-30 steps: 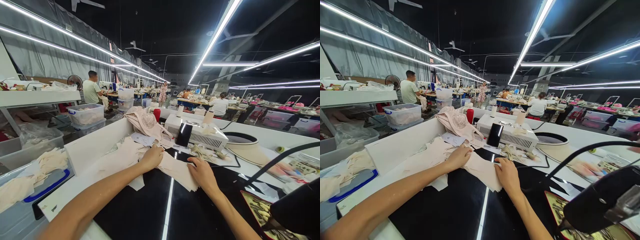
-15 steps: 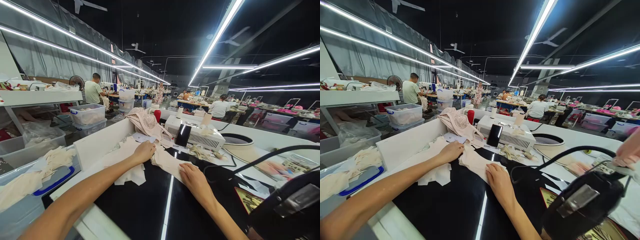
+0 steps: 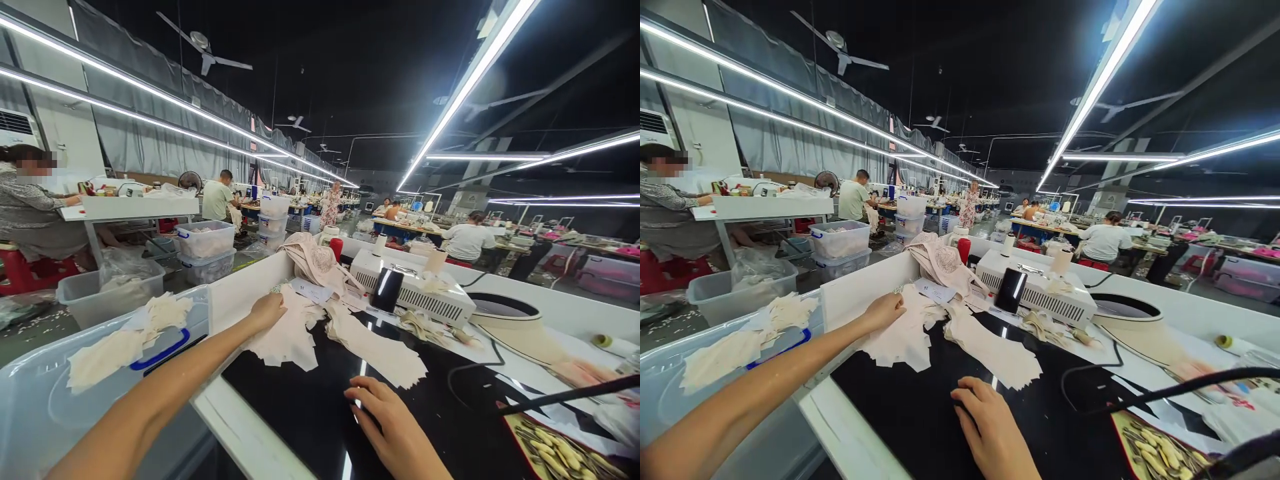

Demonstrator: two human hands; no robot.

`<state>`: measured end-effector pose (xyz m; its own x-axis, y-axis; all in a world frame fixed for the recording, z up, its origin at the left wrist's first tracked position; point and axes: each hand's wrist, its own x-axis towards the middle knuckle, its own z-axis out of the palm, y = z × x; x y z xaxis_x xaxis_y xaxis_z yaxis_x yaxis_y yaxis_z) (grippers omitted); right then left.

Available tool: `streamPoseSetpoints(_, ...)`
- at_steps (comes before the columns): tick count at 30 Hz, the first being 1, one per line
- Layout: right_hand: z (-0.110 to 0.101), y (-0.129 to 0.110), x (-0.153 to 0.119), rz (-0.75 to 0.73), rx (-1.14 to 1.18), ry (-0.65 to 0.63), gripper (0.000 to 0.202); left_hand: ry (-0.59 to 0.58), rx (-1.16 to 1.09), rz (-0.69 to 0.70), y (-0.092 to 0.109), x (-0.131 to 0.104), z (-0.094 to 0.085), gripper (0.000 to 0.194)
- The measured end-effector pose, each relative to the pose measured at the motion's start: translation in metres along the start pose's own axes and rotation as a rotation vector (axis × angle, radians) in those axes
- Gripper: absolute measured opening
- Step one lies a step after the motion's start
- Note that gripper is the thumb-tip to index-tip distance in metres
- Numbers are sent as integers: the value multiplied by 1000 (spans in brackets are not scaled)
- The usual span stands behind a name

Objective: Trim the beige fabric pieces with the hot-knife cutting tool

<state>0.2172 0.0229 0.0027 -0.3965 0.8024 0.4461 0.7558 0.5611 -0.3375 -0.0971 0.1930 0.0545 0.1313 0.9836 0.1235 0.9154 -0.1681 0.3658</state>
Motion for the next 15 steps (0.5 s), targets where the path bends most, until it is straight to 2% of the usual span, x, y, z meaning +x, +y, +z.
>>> streamPoseSetpoints(4, -4, -13, -3, -38, 5, -69, 27, 36, -50, 21, -2, 1, 6, 36)
streamPoseSetpoints(10, -3, -27, 3, -9, 142, -139, 28, 90, -163, 61, -9, -5, -2, 35)
streamPoseSetpoints(13, -1, -38, 11, 112, 352, -165, 27, 131, -244, 96, -8, -10, -8, 34)
streamPoseSetpoints(15, 1, -49, 17, 269, 561, -169, 35, 155, -309, 134, -3, -16, -11, 25)
